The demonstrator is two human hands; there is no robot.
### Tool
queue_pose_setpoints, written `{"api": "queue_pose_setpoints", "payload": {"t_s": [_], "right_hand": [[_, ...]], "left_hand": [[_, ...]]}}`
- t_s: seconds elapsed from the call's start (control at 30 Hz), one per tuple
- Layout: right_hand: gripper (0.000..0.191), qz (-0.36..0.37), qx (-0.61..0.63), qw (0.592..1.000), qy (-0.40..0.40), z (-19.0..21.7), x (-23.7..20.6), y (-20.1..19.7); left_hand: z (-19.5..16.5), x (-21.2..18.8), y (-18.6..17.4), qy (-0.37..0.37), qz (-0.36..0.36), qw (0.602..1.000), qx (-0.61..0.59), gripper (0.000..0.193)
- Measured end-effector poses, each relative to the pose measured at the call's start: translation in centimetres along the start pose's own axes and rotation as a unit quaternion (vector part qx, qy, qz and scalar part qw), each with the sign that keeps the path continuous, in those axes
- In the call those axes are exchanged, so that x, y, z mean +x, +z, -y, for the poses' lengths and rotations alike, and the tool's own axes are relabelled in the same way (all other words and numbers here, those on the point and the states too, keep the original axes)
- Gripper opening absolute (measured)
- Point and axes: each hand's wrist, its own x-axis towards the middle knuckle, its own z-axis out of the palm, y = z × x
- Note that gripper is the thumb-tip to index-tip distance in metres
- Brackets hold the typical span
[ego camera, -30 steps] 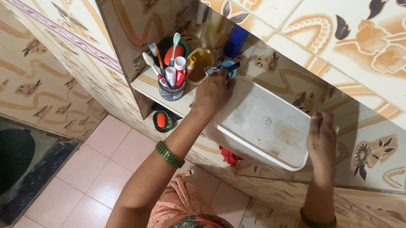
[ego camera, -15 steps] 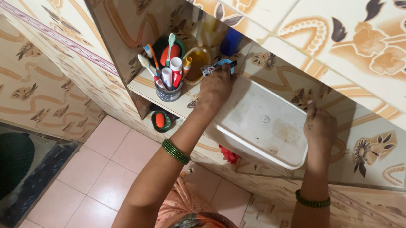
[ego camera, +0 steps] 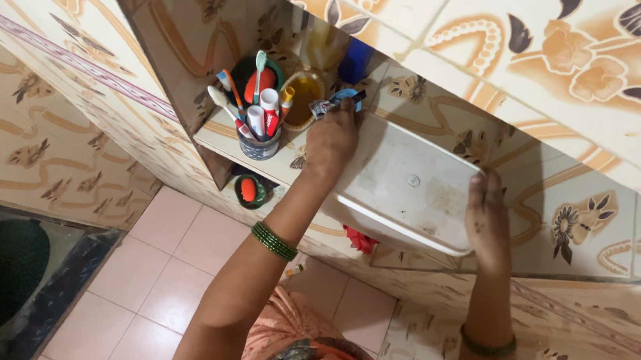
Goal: The person sorts items in a white plastic tray on the bathroom shelf, then places a lidded container on the shelf and arranges a toothbrush cup, toothpaste tubes, soap dishes and a sponge on the shelf surface, repositioning the cup and soap dishes to organize the shelf.
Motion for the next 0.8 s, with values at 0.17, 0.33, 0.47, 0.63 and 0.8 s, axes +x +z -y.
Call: {"api": "queue_pose_setpoints", "payload": {"t_s": [0.17,0.33,0.47,0.63,0.8], "right_hand": [[0.039,0.016,-0.056,0.986,0.154,2.1,-1.0,-0.2],[0.032,0.003,-0.131,0.980,0.152,0.5,-0.2,0.2],[0.033,-0.006,-0.107,0.986,0.125,-2.3,0.1,0.6],[0.041,-0.012,-0.089,0.990,0.107,-4.6,0.6,0.6],[0.043,-0.021,-0.072,0.993,0.087,-4.0,1.7,0.6]], "left_hand": [[0.1,-0.3,-0.3,0.011,0.011,1.000,-0.022,0.042],[0.3,-0.4,-0.4,0.002,0.019,0.999,-0.050,0.043],[0.1,-0.4,-0.3,-0.006,0.011,0.999,-0.049,0.045],[-0.5,-0.6,-1.3,-0.011,-0.006,0.997,-0.070,0.044],[-0.3,-2.0,-2.3,-0.061,-0.009,0.986,-0.154,0.041]]}}
